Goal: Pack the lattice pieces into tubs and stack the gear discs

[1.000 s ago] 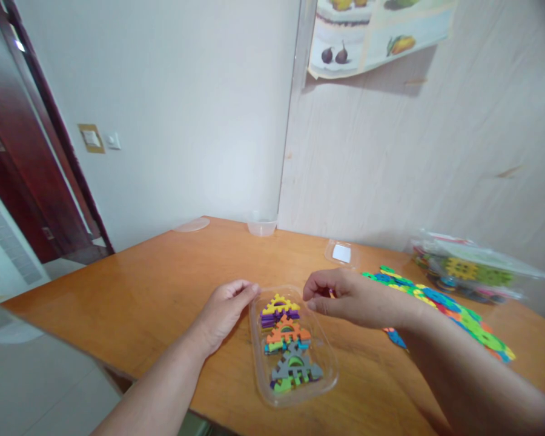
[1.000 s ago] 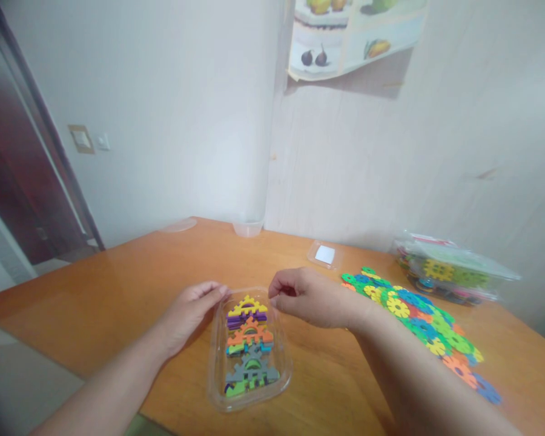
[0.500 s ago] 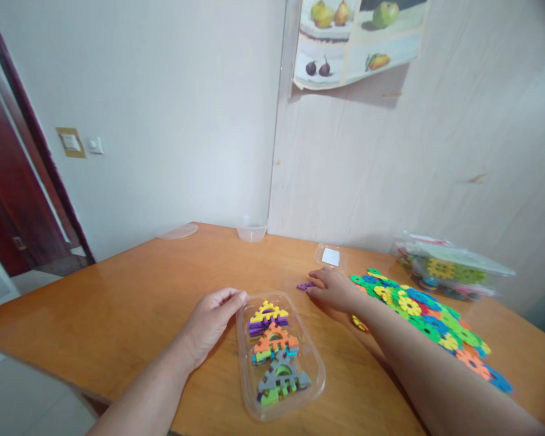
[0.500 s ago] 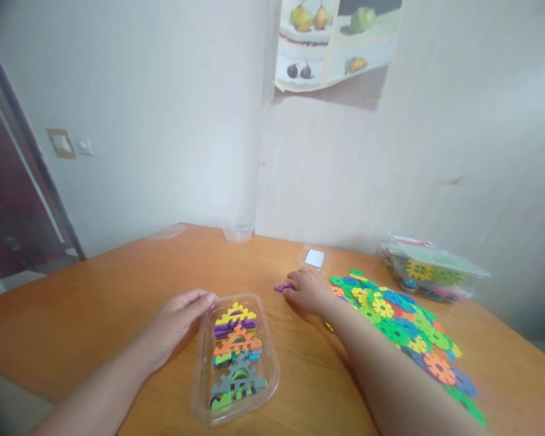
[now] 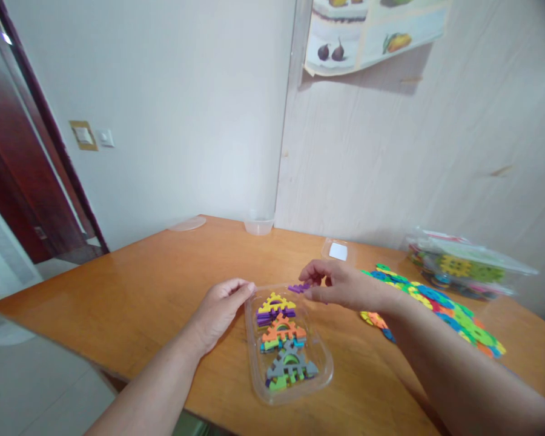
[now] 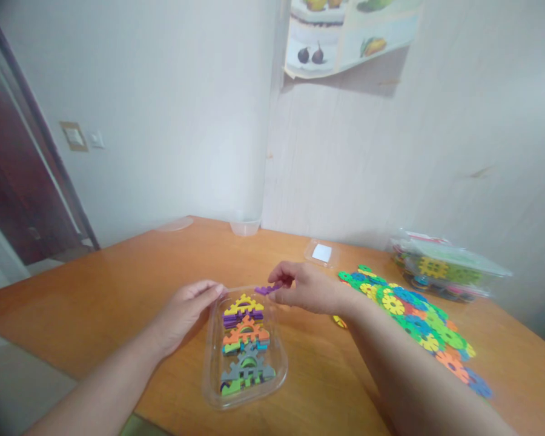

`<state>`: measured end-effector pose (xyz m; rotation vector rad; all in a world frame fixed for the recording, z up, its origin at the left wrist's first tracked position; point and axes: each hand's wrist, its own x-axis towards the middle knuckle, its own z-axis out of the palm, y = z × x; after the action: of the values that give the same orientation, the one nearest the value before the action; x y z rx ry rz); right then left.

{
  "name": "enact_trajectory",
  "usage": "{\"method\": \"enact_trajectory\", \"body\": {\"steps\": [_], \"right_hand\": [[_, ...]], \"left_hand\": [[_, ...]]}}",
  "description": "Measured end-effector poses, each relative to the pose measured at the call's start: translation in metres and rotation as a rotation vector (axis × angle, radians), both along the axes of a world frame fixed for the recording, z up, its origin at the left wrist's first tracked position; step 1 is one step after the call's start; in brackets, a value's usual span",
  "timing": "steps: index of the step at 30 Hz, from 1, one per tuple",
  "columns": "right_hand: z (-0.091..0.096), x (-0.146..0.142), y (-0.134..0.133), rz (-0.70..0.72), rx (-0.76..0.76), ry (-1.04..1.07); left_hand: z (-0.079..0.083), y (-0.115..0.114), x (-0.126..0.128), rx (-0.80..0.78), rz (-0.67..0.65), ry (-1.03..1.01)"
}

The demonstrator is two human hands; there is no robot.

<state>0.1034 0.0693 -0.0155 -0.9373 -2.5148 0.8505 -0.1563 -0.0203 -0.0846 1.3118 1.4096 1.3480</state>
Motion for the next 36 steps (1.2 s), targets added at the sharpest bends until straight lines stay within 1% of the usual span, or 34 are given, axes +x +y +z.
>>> {"method": "enact_trajectory", "body": {"steps": [3, 6, 10, 15, 19, 26, 34, 36], "right_hand": [[0.022, -0.006, -0.033, 0.192, 0.014, -0.060], [0.031, -0.009, -0.051, 0.287, 0.001, -0.126], [0.031, -0.010, -0.054, 0.285, 0.027, -0.181], [0.025, -0.012, -0.053, 0.343, 0.053, -0.266], [0.020, -0.016, -0.058, 0.338, 0.096, -0.312], [0.024, -0.018, -0.066, 0.355, 0.101, -0.280], [0.022, -0.027, -0.082, 0.478, 0.147, -0.248], [0.023, -0.027, -0.080, 0.451, 0.139, -0.235]], "left_hand": [[-0.002, 0.001, -0.001, 0.005, 0.005, 0.012], [-0.002, 0.001, -0.001, 0.015, 0.001, 0.028], [-0.001, 0.000, -0.001, 0.018, -0.002, 0.031], [0.000, 0.000, 0.000, 0.018, -0.001, 0.021], [0.002, -0.001, 0.000, 0.019, 0.007, 0.024], [0.001, -0.001, 0.000, 0.015, 0.006, 0.016], [0.003, -0.002, 0.001, 0.029, 0.016, 0.030], [0.003, -0.001, 0.000, 0.025, 0.007, 0.030]]}}
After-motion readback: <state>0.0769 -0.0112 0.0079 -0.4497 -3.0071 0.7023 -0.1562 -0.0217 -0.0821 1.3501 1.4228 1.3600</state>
